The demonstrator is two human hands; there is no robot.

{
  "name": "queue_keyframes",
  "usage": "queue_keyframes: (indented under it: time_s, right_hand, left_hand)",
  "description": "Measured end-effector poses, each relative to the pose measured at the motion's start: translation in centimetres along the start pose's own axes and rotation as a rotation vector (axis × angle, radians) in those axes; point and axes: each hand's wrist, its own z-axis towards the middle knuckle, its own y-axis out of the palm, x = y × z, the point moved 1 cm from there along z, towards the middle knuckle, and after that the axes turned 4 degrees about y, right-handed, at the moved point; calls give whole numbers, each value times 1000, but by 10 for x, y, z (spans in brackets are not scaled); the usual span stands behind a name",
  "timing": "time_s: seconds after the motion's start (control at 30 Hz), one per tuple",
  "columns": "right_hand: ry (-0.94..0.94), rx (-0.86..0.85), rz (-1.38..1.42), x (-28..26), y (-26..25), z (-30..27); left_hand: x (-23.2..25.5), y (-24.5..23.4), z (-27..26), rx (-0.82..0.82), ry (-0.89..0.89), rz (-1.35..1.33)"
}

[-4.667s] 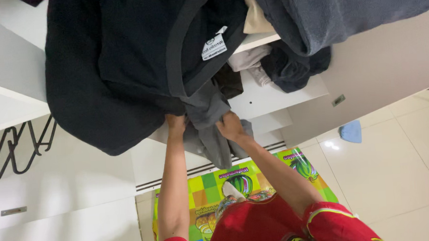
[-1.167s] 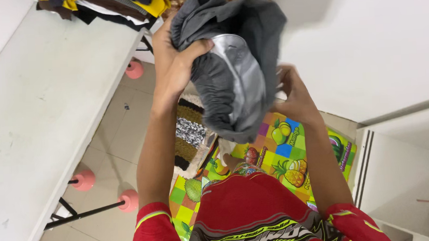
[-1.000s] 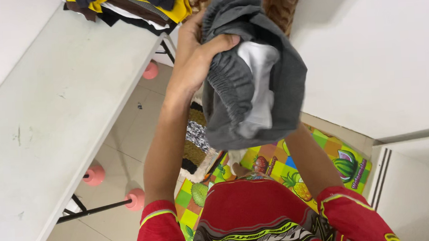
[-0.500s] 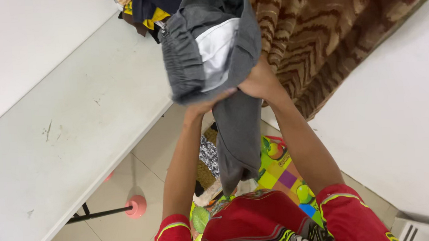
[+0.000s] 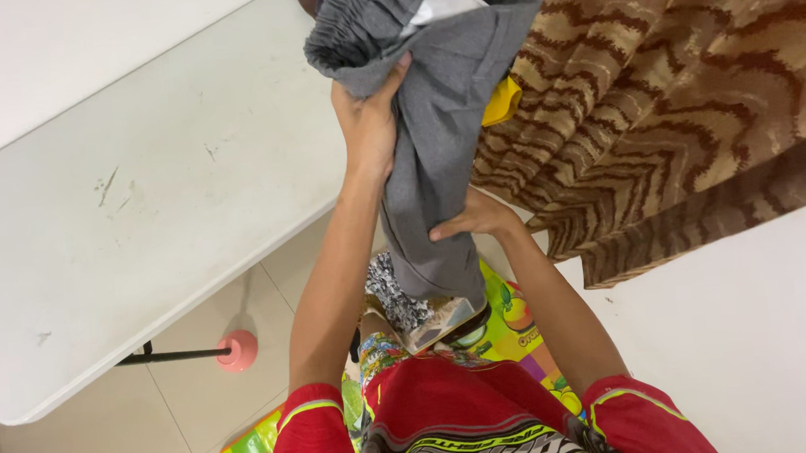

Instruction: The person removes various garments from a white closet shelf, folds them by hand, and places them on a nearby white table. Items handled include a yellow t-shirt, a beige towel, a dark blue t-shirt, grey pants, dark shorts, white shorts, olive cargo pants, and a black t-shirt.

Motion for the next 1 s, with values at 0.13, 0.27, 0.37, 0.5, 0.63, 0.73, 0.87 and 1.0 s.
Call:
queue_keyframes:
  time_s: [0.13, 0.27, 0.37, 0.5, 0.63, 0.73, 0.87, 1.0]
  right_hand:
    - [130, -156, -23, 24, 6, 8]
    - [353, -177, 21, 56, 31, 7]
    - [248, -128, 126, 80, 39, 13]
    - [263, -12, 277, 97, 42, 36]
    - [344, 158, 469, 85, 18, 46]
    - [344, 71, 371, 68, -5, 55]
    - [449, -219, 398, 62, 2, 93]
    - [450, -101, 381, 75, 9, 129]
  left_hand:
    - [-5, -19, 30, 58, -16, 6]
    - [-7, -33, 63, 39, 17, -8]
    - [-8, -44, 87, 147, -16, 5]
    - [-17, -65, 124, 164, -9, 25]
    - [-27, -103, 181, 121, 63, 75]
    - [-38, -131, 226, 178, 66, 115]
    - [-52, -150, 280, 240, 25, 101]
    - [-60, -168, 329, 231, -16, 51]
